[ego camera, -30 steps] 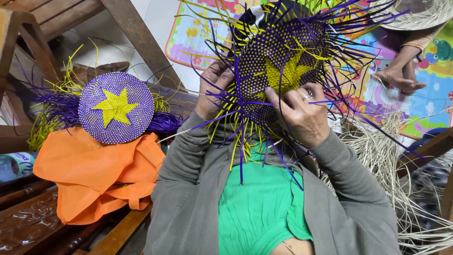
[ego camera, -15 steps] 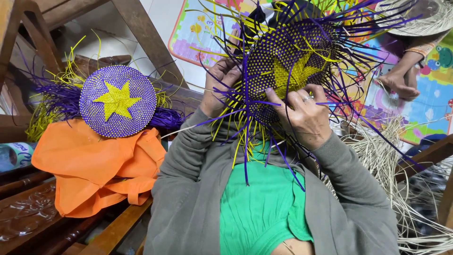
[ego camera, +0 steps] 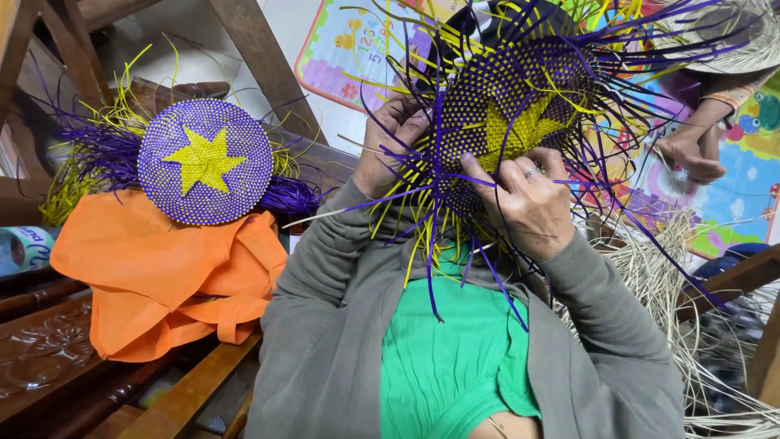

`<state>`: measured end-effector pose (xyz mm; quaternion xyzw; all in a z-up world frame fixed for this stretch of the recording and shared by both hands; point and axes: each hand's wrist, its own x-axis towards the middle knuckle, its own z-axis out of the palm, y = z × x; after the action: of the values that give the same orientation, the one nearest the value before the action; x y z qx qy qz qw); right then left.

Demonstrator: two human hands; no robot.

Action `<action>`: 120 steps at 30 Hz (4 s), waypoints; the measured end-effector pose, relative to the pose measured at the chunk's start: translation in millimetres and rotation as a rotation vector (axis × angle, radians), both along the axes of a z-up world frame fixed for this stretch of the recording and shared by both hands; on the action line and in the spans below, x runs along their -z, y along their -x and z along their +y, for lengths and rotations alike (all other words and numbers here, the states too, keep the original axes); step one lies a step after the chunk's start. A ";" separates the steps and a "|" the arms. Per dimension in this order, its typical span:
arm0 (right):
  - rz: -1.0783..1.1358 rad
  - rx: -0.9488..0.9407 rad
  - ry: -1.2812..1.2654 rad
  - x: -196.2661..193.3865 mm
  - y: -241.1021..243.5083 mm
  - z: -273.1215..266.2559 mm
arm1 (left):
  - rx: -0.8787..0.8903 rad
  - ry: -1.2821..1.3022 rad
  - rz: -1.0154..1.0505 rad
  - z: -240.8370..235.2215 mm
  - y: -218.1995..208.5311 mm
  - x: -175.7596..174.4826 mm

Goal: Weaving and finishing a circular decorative object by tucking in loose colored strands.

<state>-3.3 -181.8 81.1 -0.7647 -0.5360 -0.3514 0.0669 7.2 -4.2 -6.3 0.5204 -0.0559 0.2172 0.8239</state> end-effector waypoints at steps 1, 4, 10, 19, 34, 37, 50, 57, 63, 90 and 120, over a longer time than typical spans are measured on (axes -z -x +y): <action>-0.002 0.009 0.005 0.2 0.4 -0.1 | -0.006 -0.021 -0.012 0.0 -1.4 3.2; -0.018 0.013 0.030 0.0 -1.3 -0.1 | 0.009 -0.014 0.020 0.1 -0.5 3.8; -0.031 0.010 0.037 -1.0 -2.0 0.9 | -0.016 -0.023 0.023 -0.9 -3.5 9.7; -0.034 -0.005 0.069 -7.7 3.4 8.3 | -0.042 -0.031 -0.024 -1.3 -0.8 10.6; -0.018 -0.023 0.071 -2.6 6.3 8.9 | -0.042 -0.058 -0.032 -3.1 0.4 8.5; -0.032 -0.026 0.101 10.2 1.2 5.4 | -0.033 -0.028 -0.010 -4.5 2.7 0.3; 0.047 -0.043 0.070 14.4 10.2 8.2 | -0.003 -0.118 0.030 3.5 2.8 4.2; 0.089 -0.050 0.042 19.7 11.0 10.2 | -0.016 -0.084 0.060 0.3 6.5 -13.9; 0.262 -0.128 -0.053 14.3 29.8 19.4 | -0.064 -0.209 0.032 22.1 -5.2 51.6; 0.403 -0.320 -0.299 31.7 18.1 -0.6 | -0.171 0.311 0.542 95.0 22.7 231.5; 0.157 -0.025 -0.332 19.5 7.2 -4.0 | -0.237 0.022 0.411 49.5 30.9 135.1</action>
<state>-10.5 -185.8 61.6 -0.7614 -0.4732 -0.3736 0.2384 -23.7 45.3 -141.4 0.5477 0.1769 0.2024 0.7923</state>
